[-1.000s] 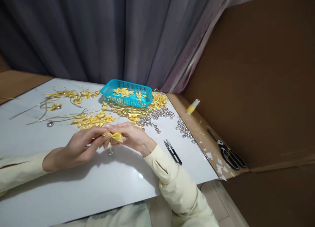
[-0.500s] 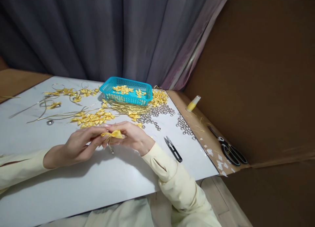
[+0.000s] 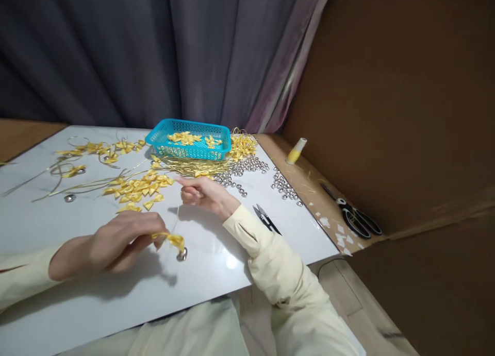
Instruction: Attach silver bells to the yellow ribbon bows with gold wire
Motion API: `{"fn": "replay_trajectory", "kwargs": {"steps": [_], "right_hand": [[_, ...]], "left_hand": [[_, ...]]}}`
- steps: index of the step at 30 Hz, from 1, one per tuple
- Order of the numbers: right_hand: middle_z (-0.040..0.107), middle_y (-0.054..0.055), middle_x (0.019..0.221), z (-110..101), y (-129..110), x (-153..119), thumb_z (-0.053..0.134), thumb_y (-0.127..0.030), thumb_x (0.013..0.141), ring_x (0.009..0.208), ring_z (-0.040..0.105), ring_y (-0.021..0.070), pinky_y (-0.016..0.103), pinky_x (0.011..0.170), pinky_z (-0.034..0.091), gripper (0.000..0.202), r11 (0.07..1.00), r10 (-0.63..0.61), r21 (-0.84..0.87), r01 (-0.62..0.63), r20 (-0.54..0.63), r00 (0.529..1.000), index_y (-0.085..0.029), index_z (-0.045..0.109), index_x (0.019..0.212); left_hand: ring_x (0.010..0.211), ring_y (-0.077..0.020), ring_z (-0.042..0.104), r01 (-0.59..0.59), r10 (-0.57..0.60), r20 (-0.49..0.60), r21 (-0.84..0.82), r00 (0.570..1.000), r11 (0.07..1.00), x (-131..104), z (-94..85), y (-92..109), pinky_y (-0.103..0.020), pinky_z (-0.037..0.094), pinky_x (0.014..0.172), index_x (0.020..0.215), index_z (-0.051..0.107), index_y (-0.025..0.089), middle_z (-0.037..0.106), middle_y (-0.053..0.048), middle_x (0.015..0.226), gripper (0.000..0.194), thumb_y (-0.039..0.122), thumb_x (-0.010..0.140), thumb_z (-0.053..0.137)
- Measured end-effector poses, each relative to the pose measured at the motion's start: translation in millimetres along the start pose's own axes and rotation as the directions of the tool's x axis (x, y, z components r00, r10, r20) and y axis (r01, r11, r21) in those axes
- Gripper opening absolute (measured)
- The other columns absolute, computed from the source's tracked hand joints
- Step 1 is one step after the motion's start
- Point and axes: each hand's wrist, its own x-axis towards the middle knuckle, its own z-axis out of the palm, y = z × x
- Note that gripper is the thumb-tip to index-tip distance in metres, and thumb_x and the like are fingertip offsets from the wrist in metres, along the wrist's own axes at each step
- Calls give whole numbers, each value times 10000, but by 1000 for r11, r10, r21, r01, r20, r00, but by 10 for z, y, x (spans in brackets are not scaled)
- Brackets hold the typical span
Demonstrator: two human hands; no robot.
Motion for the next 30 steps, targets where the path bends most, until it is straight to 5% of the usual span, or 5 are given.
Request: {"fn": "replay_trajectory", "kwargs": {"steps": [10, 14, 17, 25, 30], "right_hand": [[288, -83, 407, -428, -100, 81, 375, -288, 1012, 372, 260, 60, 183, 428, 331, 526, 999, -25, 38, 31, -152, 988, -170, 370, 499], [628, 11, 838, -531, -126, 81, 539, -333, 944, 645, 594, 105, 258, 589, 517, 219, 998, -15, 58, 29, -227, 974, -126, 608, 966], [614, 80, 1136, -565, -151, 64, 563, -324, 930, 923, 634, 188, 375, 772, 552, 298, 997, -25, 67, 46, -281, 959, -154, 570, 1174], [593, 91, 1199, -566, -227, -6, 567, -317, 927, 997, 620, 213, 416, 831, 537, 319, 993, -53, 75, 88, -382, 923, -161, 560, 1205], [590, 92, 1206, -611, -239, -6, 568, -316, 927, 1004, 618, 215, 420, 837, 535, 320, 993, -52, 70, 90, -419, 906, -163, 559, 1208]], "left_hand": [[605, -130, 584, 132, -137, -177, -37, 975, 991, 130, -67, 49, -233, 499, 598, 965, 544, 177, 615, 1, 650, 151, 61, 922, 457], [660, -149, 634, 272, -270, -238, -26, 933, 962, 173, -90, 91, -268, 525, 663, 871, 578, 199, 646, 4, 667, 117, 124, 921, 503], [623, -132, 660, 379, -384, -257, -74, 887, 923, 177, -84, 99, -230, 525, 599, 879, 576, 205, 676, 16, 679, 102, 132, 916, 515], [520, -112, 667, 430, -509, -244, -312, 826, 847, 177, -29, 85, -198, 556, 504, 892, 554, 190, 668, 32, 635, 81, 146, 929, 497], [563, -127, 683, 363, -427, -220, -279, 877, 889, 138, -33, 80, -205, 569, 505, 922, 577, 188, 685, 10, 663, 98, 140, 933, 491]]}}
